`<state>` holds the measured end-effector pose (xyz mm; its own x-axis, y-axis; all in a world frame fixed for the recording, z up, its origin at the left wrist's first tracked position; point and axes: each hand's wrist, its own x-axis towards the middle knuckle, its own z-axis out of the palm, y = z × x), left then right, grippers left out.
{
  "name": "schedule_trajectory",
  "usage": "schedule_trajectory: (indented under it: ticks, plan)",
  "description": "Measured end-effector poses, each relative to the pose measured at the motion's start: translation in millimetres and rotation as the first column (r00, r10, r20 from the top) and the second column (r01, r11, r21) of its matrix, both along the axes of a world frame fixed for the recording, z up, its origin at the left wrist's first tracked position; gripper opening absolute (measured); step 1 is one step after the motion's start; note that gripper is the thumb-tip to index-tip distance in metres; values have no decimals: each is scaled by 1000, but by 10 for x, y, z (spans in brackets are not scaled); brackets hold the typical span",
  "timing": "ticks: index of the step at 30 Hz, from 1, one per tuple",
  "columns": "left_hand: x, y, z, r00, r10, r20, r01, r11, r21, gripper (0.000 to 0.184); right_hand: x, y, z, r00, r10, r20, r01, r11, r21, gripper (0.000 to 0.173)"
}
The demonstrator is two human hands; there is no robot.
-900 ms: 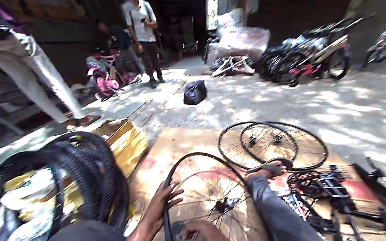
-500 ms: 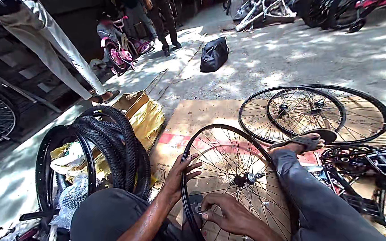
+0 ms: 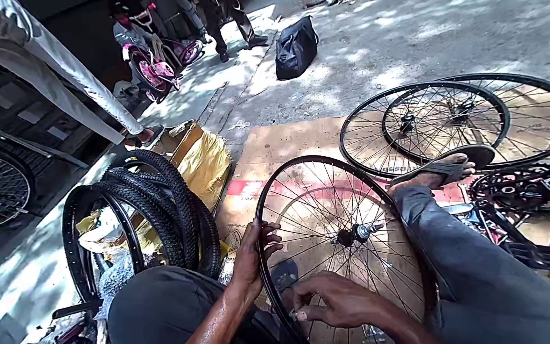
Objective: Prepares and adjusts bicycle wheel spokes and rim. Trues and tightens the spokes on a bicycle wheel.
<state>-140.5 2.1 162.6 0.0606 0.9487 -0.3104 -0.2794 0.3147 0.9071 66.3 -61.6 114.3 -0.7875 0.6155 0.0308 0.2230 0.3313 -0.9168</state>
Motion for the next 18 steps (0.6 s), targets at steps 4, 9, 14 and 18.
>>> schedule_trajectory:
  ticks: [4,9,14,18]
  plan:
    - [-10,69,-60,998,58,-17,-60,990,-126,59,74,3,62,992,75,106,-81,995,53,22]
    - [-12,78,-109,993,118,28,-112,982,-155,49,288,113,142,976,-207,63,197,972,131,24]
    - [41,18,-117,988,152,-3,-151,979,-136,46,112,166,60,879,-461,121,406,857,316,27]
    - [40,-48,-153,985,172,-20,-173,978,-120,46,-192,129,-12,953,-286,-98,296,950,101,23]
